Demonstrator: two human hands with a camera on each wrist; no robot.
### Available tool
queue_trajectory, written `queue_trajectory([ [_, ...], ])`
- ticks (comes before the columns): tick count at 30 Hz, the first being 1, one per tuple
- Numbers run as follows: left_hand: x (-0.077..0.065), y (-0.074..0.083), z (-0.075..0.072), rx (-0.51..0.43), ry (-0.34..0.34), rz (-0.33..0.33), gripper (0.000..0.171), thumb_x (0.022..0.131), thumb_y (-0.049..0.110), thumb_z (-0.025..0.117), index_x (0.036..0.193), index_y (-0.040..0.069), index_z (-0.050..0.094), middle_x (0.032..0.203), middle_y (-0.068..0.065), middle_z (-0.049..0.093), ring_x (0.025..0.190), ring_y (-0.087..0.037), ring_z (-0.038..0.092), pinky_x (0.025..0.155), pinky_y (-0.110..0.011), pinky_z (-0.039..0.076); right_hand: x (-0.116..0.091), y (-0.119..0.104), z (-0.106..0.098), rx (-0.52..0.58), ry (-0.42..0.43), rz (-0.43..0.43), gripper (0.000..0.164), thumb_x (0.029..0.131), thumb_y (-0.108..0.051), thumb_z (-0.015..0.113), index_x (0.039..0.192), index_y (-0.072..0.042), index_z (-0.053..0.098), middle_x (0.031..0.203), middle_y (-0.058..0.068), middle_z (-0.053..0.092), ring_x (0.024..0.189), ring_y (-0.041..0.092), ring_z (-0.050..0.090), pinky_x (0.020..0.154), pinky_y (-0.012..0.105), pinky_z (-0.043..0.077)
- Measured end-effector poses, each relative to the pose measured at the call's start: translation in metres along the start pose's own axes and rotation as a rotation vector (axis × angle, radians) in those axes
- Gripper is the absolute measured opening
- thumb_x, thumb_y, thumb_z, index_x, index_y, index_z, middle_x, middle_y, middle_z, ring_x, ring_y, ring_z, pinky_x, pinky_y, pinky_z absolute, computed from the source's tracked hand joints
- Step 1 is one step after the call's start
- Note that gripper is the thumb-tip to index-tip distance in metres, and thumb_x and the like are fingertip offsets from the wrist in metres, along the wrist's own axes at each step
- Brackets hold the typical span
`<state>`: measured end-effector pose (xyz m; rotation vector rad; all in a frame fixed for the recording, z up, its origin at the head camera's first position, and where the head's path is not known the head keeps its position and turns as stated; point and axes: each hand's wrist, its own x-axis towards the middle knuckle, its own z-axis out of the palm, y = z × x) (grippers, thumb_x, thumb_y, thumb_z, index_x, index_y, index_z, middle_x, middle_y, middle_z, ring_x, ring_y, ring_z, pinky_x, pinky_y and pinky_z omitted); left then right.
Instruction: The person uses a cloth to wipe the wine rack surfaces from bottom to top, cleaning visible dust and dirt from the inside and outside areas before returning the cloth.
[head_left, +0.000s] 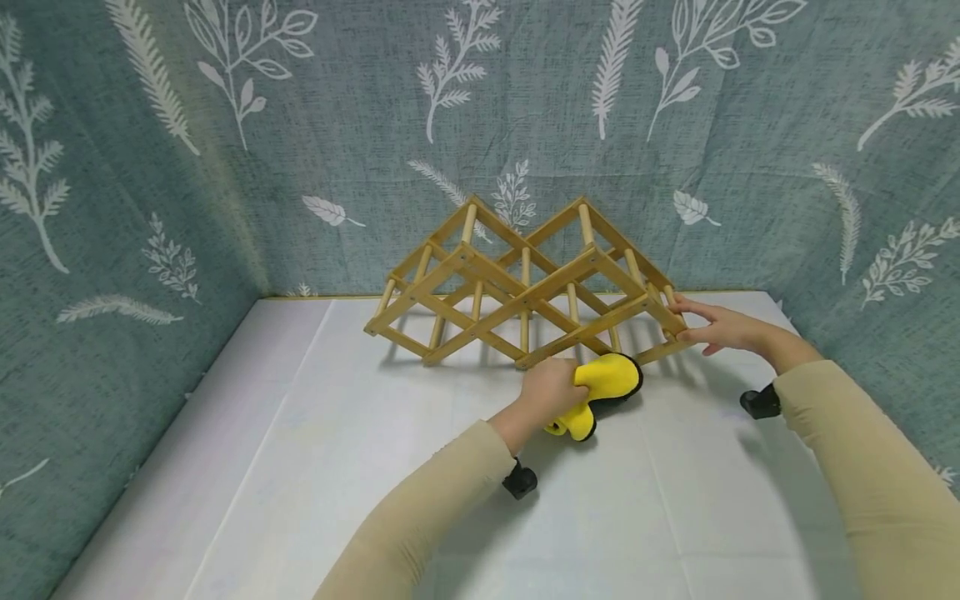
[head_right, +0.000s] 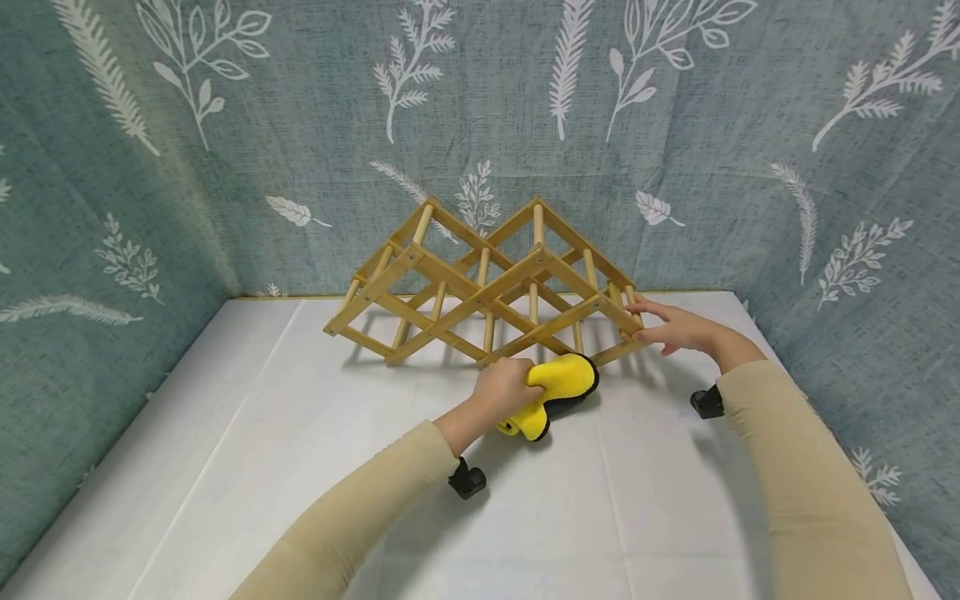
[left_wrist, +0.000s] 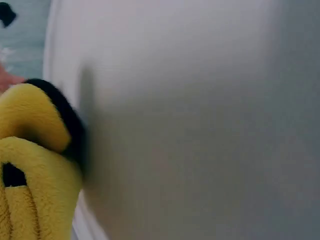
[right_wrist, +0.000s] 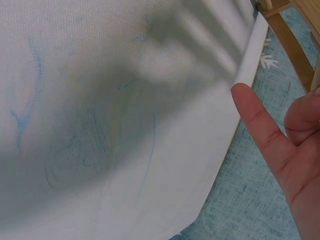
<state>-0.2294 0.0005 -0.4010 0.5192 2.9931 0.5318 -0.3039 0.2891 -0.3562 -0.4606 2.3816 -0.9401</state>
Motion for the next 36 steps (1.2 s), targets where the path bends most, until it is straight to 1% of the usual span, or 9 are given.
queue_trajectory([
  [2,0.003,0.001,0.005,0.013,0.002,-0.016,0.019,0.085,0.029,0.060,0.077,0.013,0.056,0.058,0.004,0.044,0.050,-0.009,0.040,0.043,-0.023,0.032,0.000,0.000,0.000,0.001,0.003,-0.002,0.071,0.093,-0.027,0.052,0.145,-0.001,0.011,0.148,0.027,-0.012,0.122,0.050,0.034,0.085,0.050,0.046],
  [5,0.006,0.000,0.006,-0.007,0.027,-0.059,0.021,0.086,0.030,0.059,0.075,0.012,0.055,0.058,0.003,0.042,0.049,-0.010,0.040,0.042,-0.023,0.031,0.000,0.000,0.001,0.000,0.008,-0.002,0.071,0.093,-0.027,0.051,0.145,-0.001,0.011,0.148,0.027,-0.012,0.122,0.050,0.034,0.085,0.050,0.046],
  [9,0.004,-0.005,0.000,-0.060,0.051,-0.126,0.024,0.086,0.031,0.059,0.074,0.011,0.054,0.058,0.001,0.042,0.049,-0.012,0.042,0.043,-0.024,0.031,0.000,-0.001,0.001,0.006,0.006,-0.004,0.071,0.093,-0.027,0.051,0.145,-0.001,0.011,0.148,0.026,-0.012,0.122,0.050,0.033,0.085,0.051,0.046],
  [12,0.002,-0.011,-0.007,-0.095,0.071,-0.145,0.023,0.086,0.030,0.059,0.074,0.011,0.053,0.060,0.001,0.046,0.051,-0.013,0.044,0.044,-0.026,0.033,0.000,-0.001,0.001,0.005,0.004,-0.004,0.071,0.093,-0.028,0.051,0.145,-0.001,0.012,0.148,0.027,-0.012,0.122,0.051,0.033,0.085,0.050,0.046],
  [17,-0.003,-0.021,-0.020,-0.148,0.115,-0.153,0.022,0.085,0.027,0.058,0.072,0.010,0.052,0.059,-0.001,0.045,0.052,-0.015,0.044,0.045,-0.025,0.033,-0.002,-0.001,0.000,0.000,0.014,-0.013,0.070,0.093,-0.026,0.051,0.145,-0.001,0.012,0.148,0.028,-0.011,0.121,0.051,0.034,0.084,0.050,0.046],
  [21,-0.008,-0.028,-0.027,-0.192,0.118,-0.164,0.022,0.085,0.025,0.059,0.072,0.010,0.052,0.059,-0.002,0.043,0.051,-0.015,0.044,0.045,-0.024,0.032,-0.002,-0.001,0.001,0.019,0.007,-0.023,0.069,0.093,-0.025,0.051,0.145,-0.001,0.012,0.148,0.027,-0.013,0.122,0.051,0.034,0.085,0.050,0.046],
  [27,-0.015,-0.033,-0.033,-0.229,0.124,-0.156,0.019,0.084,0.024,0.060,0.074,0.009,0.054,0.060,-0.002,0.046,0.051,-0.014,0.044,0.046,-0.023,0.034,-0.001,0.001,0.002,0.025,0.006,-0.020,0.069,0.093,-0.024,0.051,0.145,-0.001,0.011,0.148,0.027,-0.013,0.122,0.050,0.034,0.085,0.050,0.046],
  [32,-0.021,-0.036,-0.040,-0.317,0.155,-0.153,0.017,0.083,0.022,0.060,0.075,0.008,0.055,0.060,-0.003,0.049,0.049,-0.015,0.046,0.044,-0.024,0.036,-0.002,-0.001,0.001,0.018,0.011,-0.025,0.070,0.093,-0.024,0.051,0.145,-0.001,0.011,0.148,0.028,-0.010,0.121,0.050,0.035,0.084,0.050,0.046],
  [36,-0.023,-0.038,-0.049,-0.340,0.182,-0.151,0.018,0.083,0.024,0.060,0.077,0.008,0.055,0.062,-0.004,0.051,0.050,-0.015,0.048,0.044,-0.025,0.038,-0.002,-0.001,0.001,0.010,0.014,-0.026,0.069,0.093,-0.024,0.050,0.145,-0.001,0.012,0.148,0.028,-0.009,0.121,0.050,0.035,0.084,0.050,0.046],
])
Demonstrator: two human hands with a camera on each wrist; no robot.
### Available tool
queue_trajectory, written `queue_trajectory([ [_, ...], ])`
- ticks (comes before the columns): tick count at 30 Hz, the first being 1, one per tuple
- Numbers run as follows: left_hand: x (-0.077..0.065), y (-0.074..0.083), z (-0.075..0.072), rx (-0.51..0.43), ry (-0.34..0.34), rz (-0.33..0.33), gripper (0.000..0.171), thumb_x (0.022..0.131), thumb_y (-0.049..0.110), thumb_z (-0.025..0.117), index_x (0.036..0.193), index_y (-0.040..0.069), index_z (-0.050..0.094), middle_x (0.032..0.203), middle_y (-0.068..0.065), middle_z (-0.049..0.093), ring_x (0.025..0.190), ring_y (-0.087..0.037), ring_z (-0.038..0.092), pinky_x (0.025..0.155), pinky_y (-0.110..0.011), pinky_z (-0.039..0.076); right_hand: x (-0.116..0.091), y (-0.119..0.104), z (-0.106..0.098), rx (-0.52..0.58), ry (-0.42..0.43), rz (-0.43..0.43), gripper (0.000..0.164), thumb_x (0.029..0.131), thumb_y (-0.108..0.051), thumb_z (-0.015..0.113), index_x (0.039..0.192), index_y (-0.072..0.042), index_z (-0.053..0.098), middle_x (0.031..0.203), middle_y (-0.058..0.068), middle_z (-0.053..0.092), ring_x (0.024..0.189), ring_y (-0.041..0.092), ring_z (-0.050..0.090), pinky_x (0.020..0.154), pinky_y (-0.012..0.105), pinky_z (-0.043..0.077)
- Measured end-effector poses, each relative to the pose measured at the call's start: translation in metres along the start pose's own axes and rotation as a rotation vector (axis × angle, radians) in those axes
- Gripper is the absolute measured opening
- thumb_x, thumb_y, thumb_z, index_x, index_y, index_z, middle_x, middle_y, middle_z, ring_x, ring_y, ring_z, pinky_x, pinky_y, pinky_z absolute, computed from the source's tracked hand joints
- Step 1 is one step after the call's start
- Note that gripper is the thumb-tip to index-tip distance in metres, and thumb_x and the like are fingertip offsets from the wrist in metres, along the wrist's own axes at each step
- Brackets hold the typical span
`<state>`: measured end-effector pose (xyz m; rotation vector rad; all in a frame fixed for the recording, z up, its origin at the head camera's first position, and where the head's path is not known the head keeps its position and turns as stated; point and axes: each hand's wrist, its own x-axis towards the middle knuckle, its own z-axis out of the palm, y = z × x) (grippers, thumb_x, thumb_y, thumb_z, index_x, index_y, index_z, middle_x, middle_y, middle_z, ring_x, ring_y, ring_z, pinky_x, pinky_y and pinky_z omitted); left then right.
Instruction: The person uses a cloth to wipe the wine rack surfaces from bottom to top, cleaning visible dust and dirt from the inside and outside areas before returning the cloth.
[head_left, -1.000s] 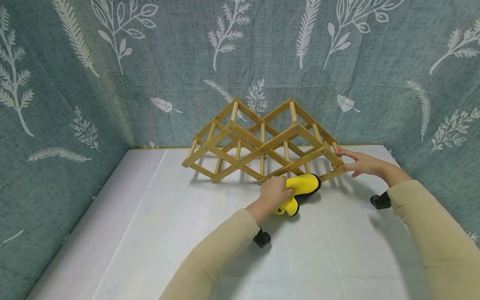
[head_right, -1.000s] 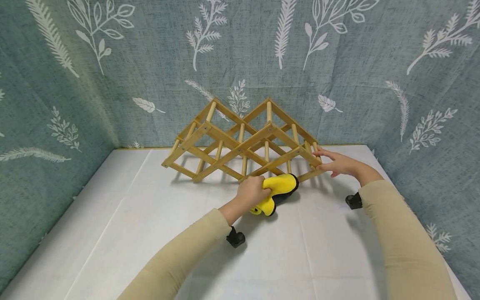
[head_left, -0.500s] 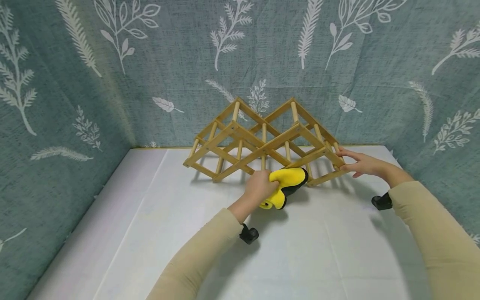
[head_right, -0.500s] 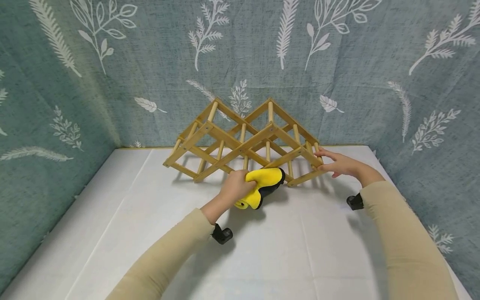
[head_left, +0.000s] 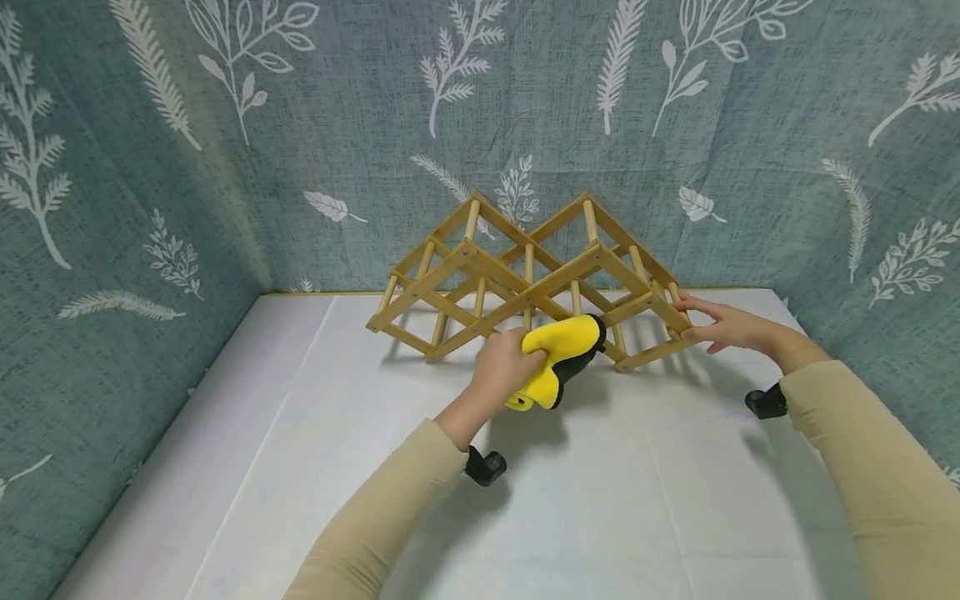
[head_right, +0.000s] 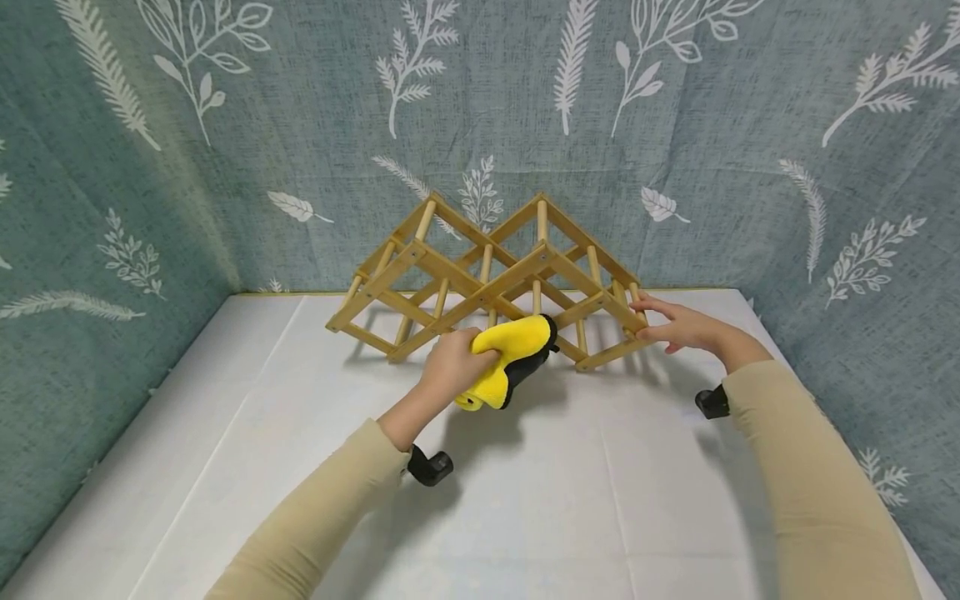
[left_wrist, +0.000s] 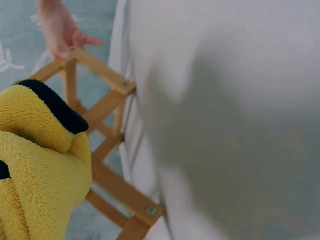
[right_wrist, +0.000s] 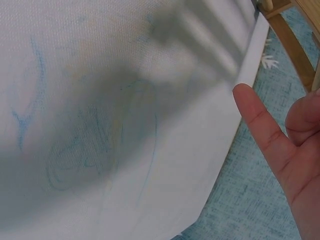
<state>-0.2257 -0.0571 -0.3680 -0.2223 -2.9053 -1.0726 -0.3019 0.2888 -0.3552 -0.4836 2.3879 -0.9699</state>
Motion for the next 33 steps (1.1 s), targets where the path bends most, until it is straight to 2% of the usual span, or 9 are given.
queue_trajectory([
  [6,0.003,-0.004,-0.019,0.037,0.074,-0.020,0.019,0.083,0.025,0.060,0.076,0.008,0.056,0.063,-0.005,0.053,0.053,-0.017,0.048,0.047,-0.026,0.036,-0.001,-0.001,0.000,-0.003,-0.001,0.003,0.068,0.093,-0.024,0.051,0.145,-0.001,0.013,0.148,0.027,-0.010,0.121,0.050,0.035,0.084,0.050,0.046],
  [13,0.003,-0.008,-0.039,0.018,0.149,-0.010,0.017,0.083,0.024,0.060,0.080,0.007,0.061,0.064,-0.006,0.056,0.054,-0.019,0.049,0.048,-0.027,0.037,-0.001,0.000,0.000,-0.012,-0.001,0.010,0.068,0.093,-0.025,0.050,0.144,0.000,0.013,0.148,0.027,-0.012,0.121,0.051,0.034,0.084,0.050,0.046],
  [22,-0.017,-0.012,-0.058,-0.042,0.223,-0.018,0.017,0.082,0.023,0.061,0.080,0.007,0.060,0.066,-0.007,0.057,0.056,-0.019,0.049,0.051,-0.027,0.037,0.000,-0.002,0.000,0.006,-0.010,0.003,0.069,0.093,-0.026,0.051,0.145,-0.002,0.012,0.148,0.025,-0.013,0.122,0.050,0.033,0.085,0.050,0.046],
  [25,-0.025,-0.008,-0.068,-0.034,0.274,0.006,0.019,0.082,0.022,0.063,0.088,0.005,0.062,0.072,-0.009,0.061,0.059,-0.021,0.053,0.053,-0.029,0.041,0.001,-0.003,0.000,0.007,-0.011,-0.001,0.069,0.093,-0.027,0.050,0.145,-0.002,0.012,0.148,0.025,-0.013,0.123,0.050,0.033,0.085,0.050,0.046],
  [28,-0.031,-0.003,-0.077,0.013,0.319,0.056,0.021,0.082,0.021,0.063,0.094,0.004,0.063,0.075,-0.010,0.063,0.061,-0.022,0.055,0.054,-0.031,0.044,0.002,-0.003,0.000,0.008,-0.012,0.003,0.070,0.093,-0.028,0.050,0.146,-0.003,0.011,0.149,0.025,-0.013,0.123,0.050,0.032,0.086,0.050,0.045],
  [30,-0.033,0.001,-0.079,0.066,0.298,0.094,0.021,0.082,0.021,0.064,0.094,0.004,0.063,0.075,-0.010,0.063,0.060,-0.022,0.054,0.054,-0.031,0.043,0.001,-0.002,0.000,0.008,-0.010,0.009,0.070,0.093,-0.028,0.051,0.146,-0.003,0.011,0.149,0.025,-0.013,0.123,0.050,0.032,0.086,0.050,0.045],
  [33,-0.032,0.003,-0.069,0.147,0.190,0.143,0.018,0.082,0.022,0.064,0.091,0.006,0.063,0.071,-0.007,0.060,0.058,-0.018,0.051,0.052,-0.029,0.040,0.001,0.000,0.000,0.008,-0.008,0.013,0.069,0.093,-0.027,0.050,0.145,-0.002,0.012,0.149,0.025,-0.013,0.123,0.050,0.033,0.086,0.050,0.045],
])
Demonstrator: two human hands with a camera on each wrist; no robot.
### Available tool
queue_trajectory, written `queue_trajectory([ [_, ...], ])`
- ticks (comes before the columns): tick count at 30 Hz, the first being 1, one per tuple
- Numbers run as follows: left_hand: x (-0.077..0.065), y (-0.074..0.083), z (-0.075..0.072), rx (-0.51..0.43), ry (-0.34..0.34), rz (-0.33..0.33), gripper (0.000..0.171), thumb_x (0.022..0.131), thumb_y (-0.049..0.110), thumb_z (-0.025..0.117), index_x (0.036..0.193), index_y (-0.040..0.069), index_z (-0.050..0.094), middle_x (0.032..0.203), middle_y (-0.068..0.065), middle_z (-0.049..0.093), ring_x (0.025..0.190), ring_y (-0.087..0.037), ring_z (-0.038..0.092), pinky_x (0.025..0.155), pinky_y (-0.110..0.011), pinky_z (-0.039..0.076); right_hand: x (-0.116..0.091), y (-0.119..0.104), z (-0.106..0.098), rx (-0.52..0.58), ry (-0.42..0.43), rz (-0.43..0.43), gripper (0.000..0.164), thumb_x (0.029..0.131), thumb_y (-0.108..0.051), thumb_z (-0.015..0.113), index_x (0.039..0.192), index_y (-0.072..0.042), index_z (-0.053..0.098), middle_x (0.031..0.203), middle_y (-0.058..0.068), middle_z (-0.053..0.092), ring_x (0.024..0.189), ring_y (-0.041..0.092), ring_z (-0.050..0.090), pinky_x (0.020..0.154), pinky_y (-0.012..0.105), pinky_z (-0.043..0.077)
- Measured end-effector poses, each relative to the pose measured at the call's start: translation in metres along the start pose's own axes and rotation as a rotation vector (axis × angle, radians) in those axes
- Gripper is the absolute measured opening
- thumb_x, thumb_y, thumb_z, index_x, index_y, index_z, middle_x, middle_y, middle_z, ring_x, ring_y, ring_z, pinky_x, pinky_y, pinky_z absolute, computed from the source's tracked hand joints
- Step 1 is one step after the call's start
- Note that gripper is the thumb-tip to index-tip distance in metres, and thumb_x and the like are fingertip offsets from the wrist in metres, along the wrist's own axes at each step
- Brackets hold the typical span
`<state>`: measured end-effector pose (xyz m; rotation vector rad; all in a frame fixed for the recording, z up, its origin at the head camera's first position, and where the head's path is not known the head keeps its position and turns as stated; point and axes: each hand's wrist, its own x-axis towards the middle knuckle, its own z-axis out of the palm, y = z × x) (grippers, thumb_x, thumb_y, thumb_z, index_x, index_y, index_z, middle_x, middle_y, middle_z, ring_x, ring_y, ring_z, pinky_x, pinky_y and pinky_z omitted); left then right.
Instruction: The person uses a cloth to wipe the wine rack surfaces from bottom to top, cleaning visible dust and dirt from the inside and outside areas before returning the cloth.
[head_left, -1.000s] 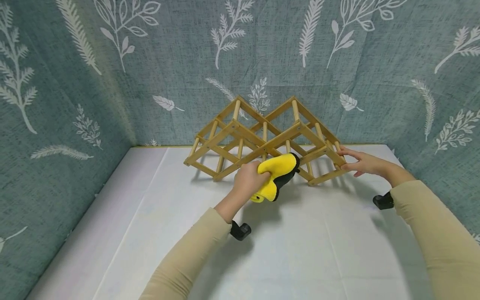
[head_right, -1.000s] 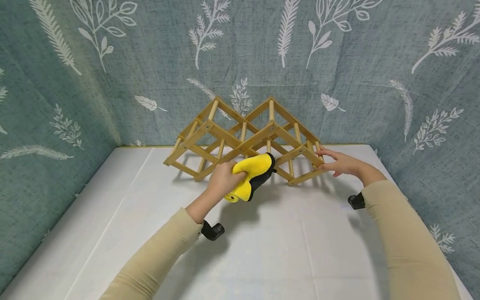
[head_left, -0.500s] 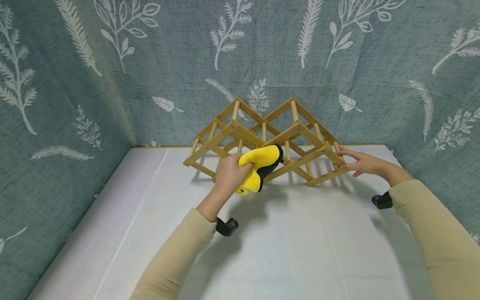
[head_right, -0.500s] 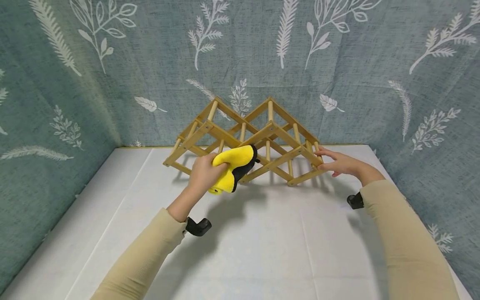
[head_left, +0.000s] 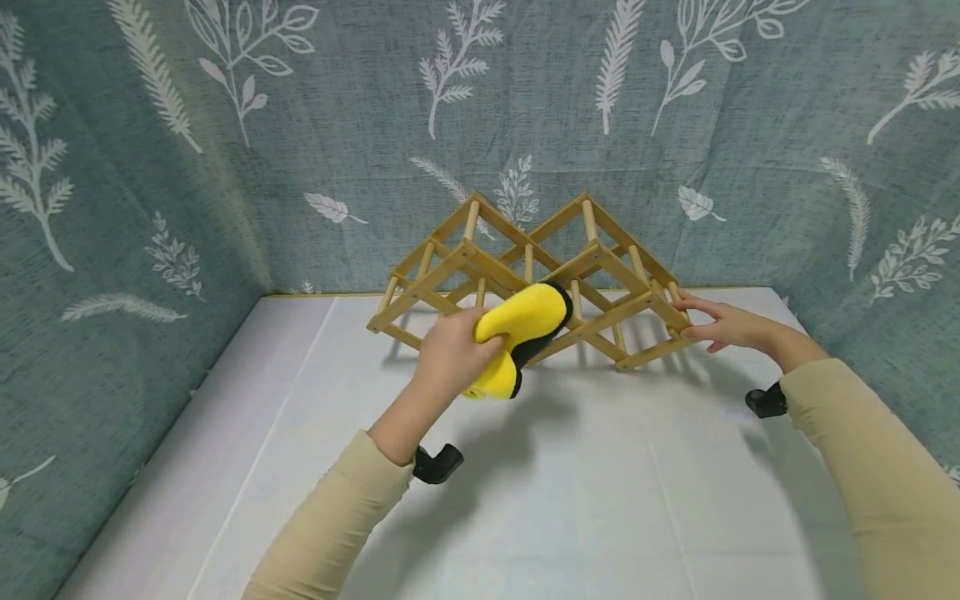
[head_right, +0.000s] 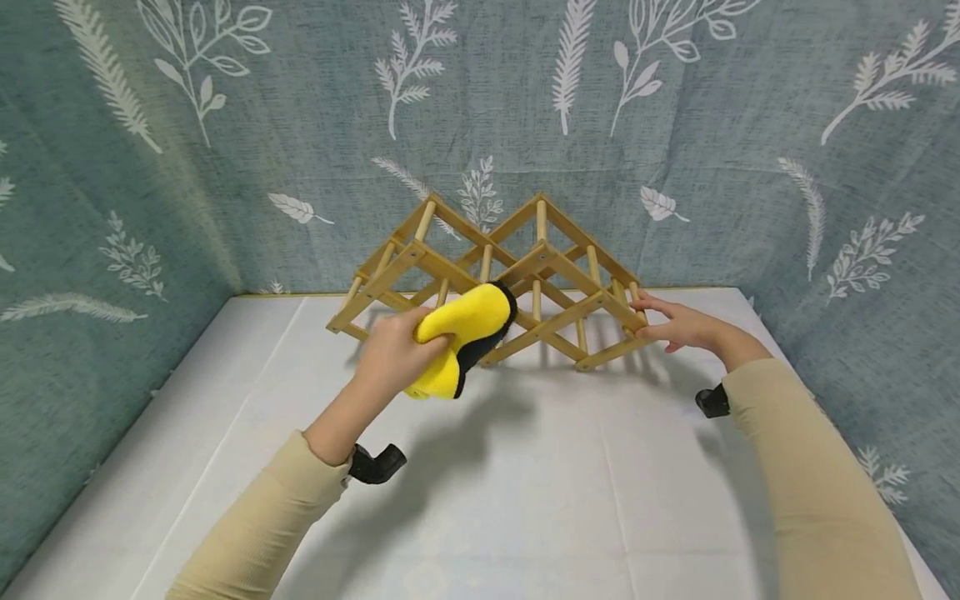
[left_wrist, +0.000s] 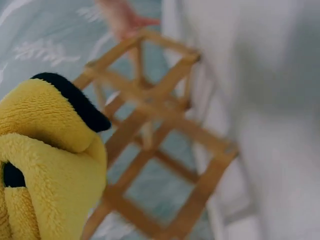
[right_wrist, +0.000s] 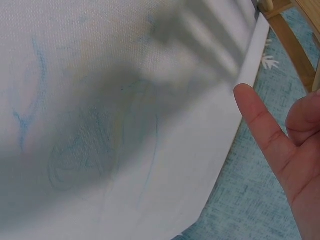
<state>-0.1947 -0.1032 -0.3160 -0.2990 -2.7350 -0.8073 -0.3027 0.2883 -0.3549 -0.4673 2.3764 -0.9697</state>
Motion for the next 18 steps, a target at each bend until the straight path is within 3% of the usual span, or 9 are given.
queue_trajectory([
  [3,0.001,0.002,0.021,0.022,-0.101,0.021,0.015,0.082,0.022,0.064,0.085,0.007,0.061,0.067,-0.004,0.057,0.055,-0.016,0.049,0.049,-0.026,0.038,-0.001,0.000,0.000,-0.001,0.004,-0.006,0.069,0.093,-0.026,0.050,0.145,-0.002,0.012,0.148,0.026,-0.013,0.122,0.050,0.033,0.085,0.050,0.046],
  [9,0.012,0.003,0.061,0.041,-0.194,-0.042,0.019,0.084,0.024,0.061,0.076,0.009,0.053,0.062,-0.002,0.050,0.053,-0.015,0.047,0.046,-0.025,0.035,-0.001,0.004,0.002,0.000,0.009,-0.005,0.069,0.093,-0.027,0.051,0.145,-0.003,0.013,0.149,0.026,-0.012,0.121,0.049,0.035,0.085,0.049,0.046],
  [13,0.019,0.002,0.066,0.025,-0.209,-0.086,0.020,0.085,0.025,0.060,0.077,0.008,0.053,0.063,-0.003,0.049,0.053,-0.016,0.046,0.045,-0.026,0.035,-0.001,0.004,0.002,-0.003,0.013,-0.011,0.070,0.093,-0.026,0.051,0.145,-0.002,0.012,0.148,0.027,-0.011,0.121,0.050,0.035,0.084,0.049,0.047],
  [18,0.024,-0.005,0.055,-0.016,-0.156,-0.154,0.019,0.084,0.025,0.060,0.080,0.007,0.056,0.064,-0.004,0.049,0.053,-0.017,0.045,0.046,-0.026,0.033,-0.002,0.003,0.001,0.001,0.012,-0.004,0.070,0.093,-0.027,0.051,0.145,-0.002,0.012,0.149,0.026,-0.011,0.122,0.050,0.034,0.085,0.048,0.047],
])
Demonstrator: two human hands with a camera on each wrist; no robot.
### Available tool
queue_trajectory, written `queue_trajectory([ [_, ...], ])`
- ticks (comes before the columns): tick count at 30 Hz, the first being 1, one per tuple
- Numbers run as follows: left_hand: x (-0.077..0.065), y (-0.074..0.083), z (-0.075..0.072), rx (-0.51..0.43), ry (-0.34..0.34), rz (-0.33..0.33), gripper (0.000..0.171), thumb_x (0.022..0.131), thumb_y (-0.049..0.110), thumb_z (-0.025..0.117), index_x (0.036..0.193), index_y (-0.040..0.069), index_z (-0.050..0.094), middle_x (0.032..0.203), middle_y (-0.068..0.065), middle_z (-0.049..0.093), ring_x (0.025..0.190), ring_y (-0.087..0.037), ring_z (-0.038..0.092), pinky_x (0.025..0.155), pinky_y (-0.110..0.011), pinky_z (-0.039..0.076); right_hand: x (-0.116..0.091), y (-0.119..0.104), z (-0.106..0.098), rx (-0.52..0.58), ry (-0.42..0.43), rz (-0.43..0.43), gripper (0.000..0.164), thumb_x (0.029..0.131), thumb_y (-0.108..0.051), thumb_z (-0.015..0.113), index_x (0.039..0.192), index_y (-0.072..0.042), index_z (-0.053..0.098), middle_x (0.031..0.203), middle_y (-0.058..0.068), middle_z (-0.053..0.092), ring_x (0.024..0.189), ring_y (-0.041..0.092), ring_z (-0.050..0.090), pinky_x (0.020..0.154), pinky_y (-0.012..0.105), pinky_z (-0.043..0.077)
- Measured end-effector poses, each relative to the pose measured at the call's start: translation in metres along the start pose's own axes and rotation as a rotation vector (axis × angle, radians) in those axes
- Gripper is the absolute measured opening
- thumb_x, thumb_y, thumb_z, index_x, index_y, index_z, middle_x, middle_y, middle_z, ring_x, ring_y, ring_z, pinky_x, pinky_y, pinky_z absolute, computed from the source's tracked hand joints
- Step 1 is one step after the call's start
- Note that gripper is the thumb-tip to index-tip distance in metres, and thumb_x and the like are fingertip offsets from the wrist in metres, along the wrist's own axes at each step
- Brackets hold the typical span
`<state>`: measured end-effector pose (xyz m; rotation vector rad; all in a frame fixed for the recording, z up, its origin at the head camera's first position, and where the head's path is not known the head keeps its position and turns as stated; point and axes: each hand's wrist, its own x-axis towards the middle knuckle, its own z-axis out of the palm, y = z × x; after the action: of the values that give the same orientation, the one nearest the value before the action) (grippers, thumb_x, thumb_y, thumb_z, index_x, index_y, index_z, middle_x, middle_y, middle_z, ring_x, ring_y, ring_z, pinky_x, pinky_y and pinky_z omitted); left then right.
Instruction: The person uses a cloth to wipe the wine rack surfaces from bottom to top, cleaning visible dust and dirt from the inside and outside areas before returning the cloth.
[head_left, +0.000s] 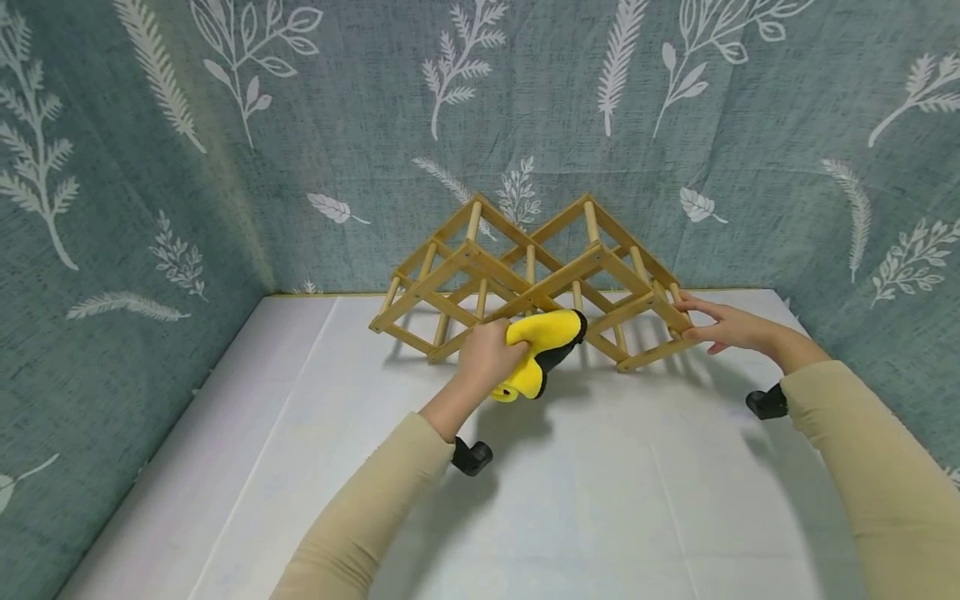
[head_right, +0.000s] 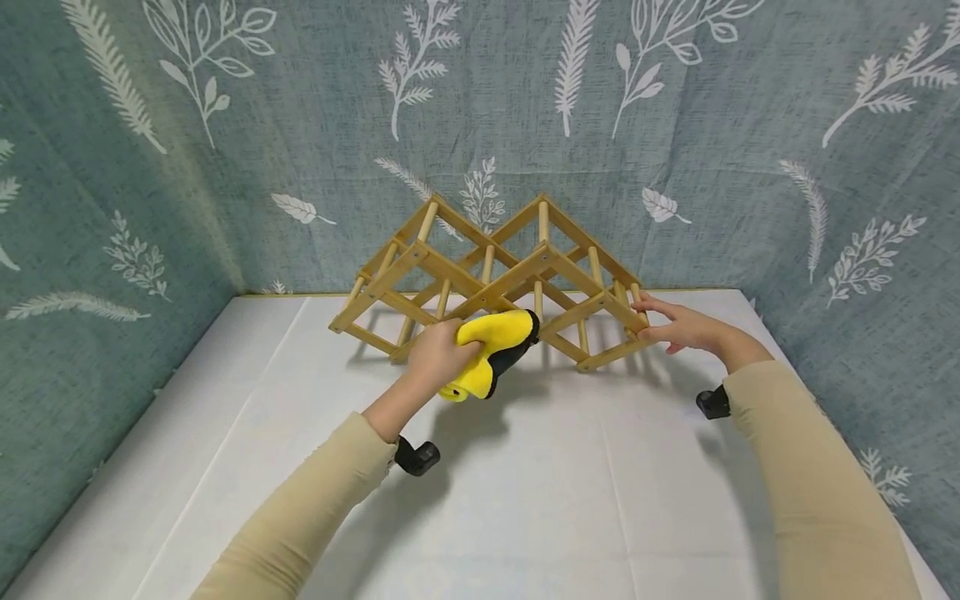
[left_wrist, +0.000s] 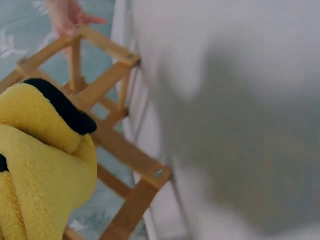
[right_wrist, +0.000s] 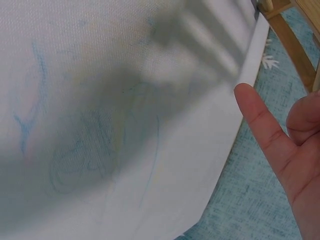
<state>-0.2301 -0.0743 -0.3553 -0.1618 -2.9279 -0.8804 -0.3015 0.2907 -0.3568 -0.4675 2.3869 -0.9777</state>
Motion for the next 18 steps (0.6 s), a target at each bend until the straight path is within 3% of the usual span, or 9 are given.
queue_trajectory([
  [9,-0.006,-0.011,-0.025,-0.111,0.080,-0.014,0.016,0.084,0.022,0.058,0.082,0.006,0.060,0.064,-0.006,0.052,0.053,-0.018,0.045,0.048,-0.026,0.034,0.002,-0.001,0.001,-0.016,-0.004,0.004,0.071,0.093,-0.029,0.051,0.145,-0.002,0.012,0.149,0.025,-0.013,0.122,0.050,0.034,0.084,0.048,0.047],
  [18,-0.015,-0.014,-0.042,-0.125,0.110,0.017,0.018,0.083,0.024,0.059,0.079,0.007,0.057,0.064,-0.007,0.052,0.055,-0.020,0.046,0.049,-0.027,0.036,0.002,-0.001,0.001,0.000,-0.010,-0.003,0.069,0.094,-0.025,0.050,0.145,-0.001,0.011,0.148,0.027,-0.013,0.121,0.050,0.034,0.084,0.048,0.047],
])
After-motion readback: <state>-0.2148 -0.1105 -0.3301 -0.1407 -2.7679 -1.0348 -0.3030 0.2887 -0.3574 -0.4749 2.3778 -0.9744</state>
